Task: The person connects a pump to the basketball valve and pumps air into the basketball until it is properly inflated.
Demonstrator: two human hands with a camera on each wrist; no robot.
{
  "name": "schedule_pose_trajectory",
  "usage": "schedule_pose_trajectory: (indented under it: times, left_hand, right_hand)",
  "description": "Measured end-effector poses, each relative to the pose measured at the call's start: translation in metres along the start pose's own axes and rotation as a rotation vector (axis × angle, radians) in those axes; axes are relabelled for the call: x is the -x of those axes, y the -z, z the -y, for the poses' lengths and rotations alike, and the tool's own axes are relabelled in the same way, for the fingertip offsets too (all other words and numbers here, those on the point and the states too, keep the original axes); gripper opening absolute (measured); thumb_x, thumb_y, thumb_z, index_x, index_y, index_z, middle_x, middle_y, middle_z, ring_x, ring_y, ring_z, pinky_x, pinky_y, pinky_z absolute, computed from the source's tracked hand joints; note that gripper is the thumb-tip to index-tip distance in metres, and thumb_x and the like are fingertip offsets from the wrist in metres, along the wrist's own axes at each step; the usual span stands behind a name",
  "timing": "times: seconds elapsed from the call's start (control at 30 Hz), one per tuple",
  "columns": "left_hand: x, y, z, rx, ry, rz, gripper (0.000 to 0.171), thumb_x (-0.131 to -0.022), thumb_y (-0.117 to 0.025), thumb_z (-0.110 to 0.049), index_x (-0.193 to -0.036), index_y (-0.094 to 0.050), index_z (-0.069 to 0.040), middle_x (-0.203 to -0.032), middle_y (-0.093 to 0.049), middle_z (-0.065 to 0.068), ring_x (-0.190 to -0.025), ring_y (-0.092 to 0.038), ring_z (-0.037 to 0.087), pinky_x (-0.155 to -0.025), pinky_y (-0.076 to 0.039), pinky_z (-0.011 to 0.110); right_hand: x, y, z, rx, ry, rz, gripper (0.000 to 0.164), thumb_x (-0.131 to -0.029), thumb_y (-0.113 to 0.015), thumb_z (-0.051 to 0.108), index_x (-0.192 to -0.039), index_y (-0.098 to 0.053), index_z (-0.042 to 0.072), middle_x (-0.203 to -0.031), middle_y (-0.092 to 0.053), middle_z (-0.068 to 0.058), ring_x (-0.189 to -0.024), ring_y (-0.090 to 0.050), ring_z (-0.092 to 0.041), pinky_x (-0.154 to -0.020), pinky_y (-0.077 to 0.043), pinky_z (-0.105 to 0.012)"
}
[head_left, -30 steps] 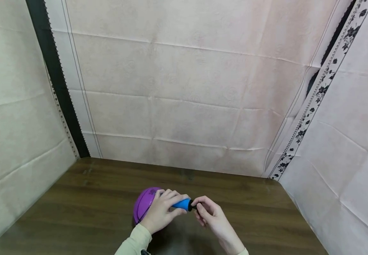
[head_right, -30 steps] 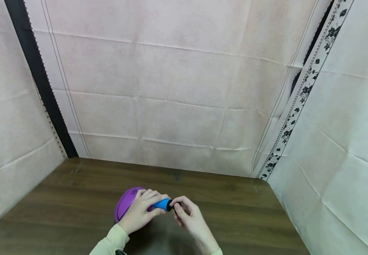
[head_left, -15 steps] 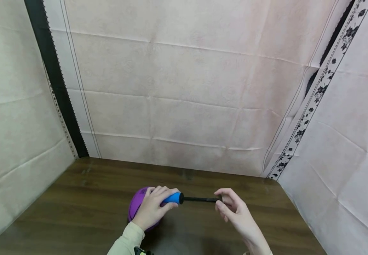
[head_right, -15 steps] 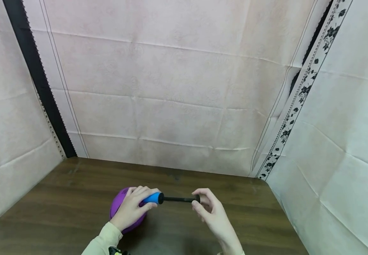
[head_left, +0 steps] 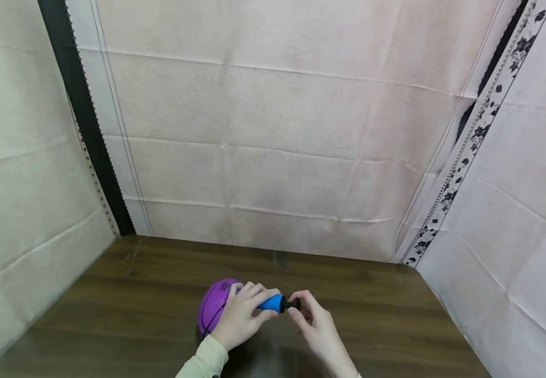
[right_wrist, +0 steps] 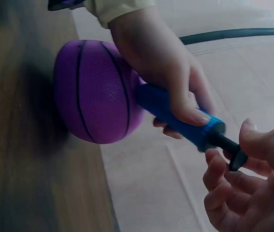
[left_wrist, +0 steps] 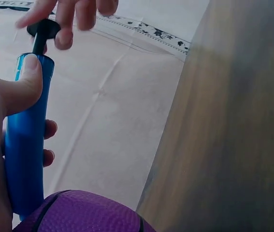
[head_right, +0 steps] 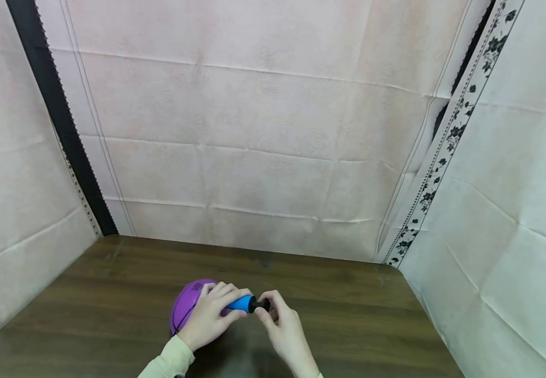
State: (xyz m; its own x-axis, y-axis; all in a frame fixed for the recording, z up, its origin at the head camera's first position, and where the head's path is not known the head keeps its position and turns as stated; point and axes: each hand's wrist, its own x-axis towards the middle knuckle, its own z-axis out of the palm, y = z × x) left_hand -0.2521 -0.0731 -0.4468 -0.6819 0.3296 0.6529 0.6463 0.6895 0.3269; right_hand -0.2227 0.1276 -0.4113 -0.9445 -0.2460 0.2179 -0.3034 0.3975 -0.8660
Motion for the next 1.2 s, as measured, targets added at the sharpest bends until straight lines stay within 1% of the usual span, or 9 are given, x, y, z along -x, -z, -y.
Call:
schedule_pose_trajectory:
  times: [0.13, 0.23, 0.37, 0.47, 0.63, 0.83, 0.93, 1.07, 1.2]
  left_hand:
    - [-0.002, 0.003, 0.001, 0.008, -0.033, 0.007, 0.035, -0.086, -0.067, -0.042, -0.118, -0.064, -0.03, -0.099, -0.065, -0.015, -0.096, -0.057, 0.006, -0.089, -0.04, 0.045]
    - [-0.002, 0.007, 0.004, 0.034, -0.035, 0.025, 0.034, -0.088, -0.065, -0.044, -0.119, -0.063, -0.032, -0.1, -0.065, -0.015, -0.097, -0.057, 0.006, -0.09, -0.041, 0.046]
    - [-0.001, 0.011, 0.012, 0.048, 0.033, 0.018, 0.034, -0.088, -0.065, -0.043, -0.121, -0.063, -0.033, -0.101, -0.065, -0.016, -0.099, -0.058, 0.006, -0.092, -0.04, 0.047]
    - [0.001, 0.015, 0.019, 0.048, 0.089, -0.001, 0.034, -0.087, -0.068, -0.04, -0.12, -0.064, -0.032, -0.101, -0.066, -0.016, -0.1, -0.059, 0.007, -0.093, -0.039, 0.047]
    - [0.003, 0.017, 0.022, 0.044, 0.099, 0.004, 0.036, -0.087, -0.068, -0.042, -0.12, -0.065, -0.031, -0.102, -0.067, -0.015, -0.102, -0.059, 0.009, -0.093, -0.039, 0.048]
    - [0.002, 0.014, 0.017, 0.018, 0.101, -0.014, 0.035, -0.086, -0.069, -0.041, -0.119, -0.066, -0.031, -0.101, -0.067, -0.014, -0.099, -0.059, 0.007, -0.093, -0.039, 0.047]
    - [0.0, 0.01, 0.009, 0.017, 0.073, -0.016, 0.035, -0.085, -0.07, -0.039, -0.118, -0.066, -0.03, -0.099, -0.067, -0.014, -0.096, -0.058, 0.007, -0.09, -0.039, 0.045]
    - [-0.001, 0.005, 0.0, 0.021, 0.014, -0.03, 0.036, -0.084, -0.071, -0.039, -0.118, -0.066, -0.03, -0.098, -0.066, -0.014, -0.093, -0.058, 0.006, -0.086, -0.038, 0.04]
    - [-0.001, 0.001, -0.004, 0.002, -0.04, -0.031, 0.035, -0.084, -0.07, -0.042, -0.117, -0.065, -0.03, -0.097, -0.065, -0.014, -0.093, -0.057, 0.006, -0.085, -0.038, 0.039]
  right_hand:
    - [0.0, 0.001, 0.001, -0.007, -0.013, -0.009, 0.024, -0.094, -0.062, 0.032, -0.111, -0.058, 0.014, -0.081, -0.063, -0.008, -0.059, -0.054, -0.008, -0.057, -0.046, -0.023]
    - [0.001, 0.008, 0.006, -0.029, -0.014, -0.075, 0.021, -0.091, -0.068, 0.028, -0.105, -0.062, 0.014, -0.079, -0.064, -0.006, -0.063, -0.054, -0.006, -0.059, -0.046, -0.022]
    - [0.004, 0.024, 0.011, -0.109, 0.018, -0.192, 0.015, -0.087, -0.071, 0.016, -0.099, -0.065, 0.01, -0.072, -0.06, 0.003, -0.06, -0.052, -0.005, -0.056, -0.045, -0.022]
    - [0.009, 0.038, 0.014, -0.132, 0.016, -0.229, 0.016, -0.088, -0.07, 0.014, -0.102, -0.065, 0.011, -0.069, -0.056, 0.005, -0.056, -0.048, -0.006, -0.052, -0.043, -0.023]
    - [0.013, 0.047, 0.017, -0.014, 0.058, -0.211, 0.016, -0.091, -0.067, 0.019, -0.106, -0.063, 0.016, -0.073, -0.059, 0.005, -0.06, -0.051, -0.004, -0.055, -0.045, -0.023]
    - [0.011, 0.037, 0.015, 0.062, 0.096, -0.226, 0.011, -0.092, -0.065, 0.017, -0.103, -0.063, 0.021, -0.074, -0.062, 0.005, -0.064, -0.055, -0.001, -0.056, -0.045, -0.021]
    - [0.008, 0.027, 0.014, 0.046, 0.073, -0.193, 0.009, -0.093, -0.064, 0.018, -0.102, -0.062, 0.018, -0.074, -0.061, 0.003, -0.061, -0.053, -0.002, -0.054, -0.045, -0.022]
    - [0.005, 0.015, 0.012, 0.049, 0.01, -0.098, 0.014, -0.095, -0.061, 0.026, -0.104, -0.059, 0.016, -0.075, -0.057, -0.001, -0.056, -0.05, -0.004, -0.053, -0.044, -0.022]
    - [0.004, 0.006, 0.009, 0.071, -0.002, -0.041, 0.018, -0.095, -0.06, 0.031, -0.105, -0.058, 0.016, -0.074, -0.054, -0.002, -0.056, -0.047, -0.004, -0.053, -0.042, -0.021]
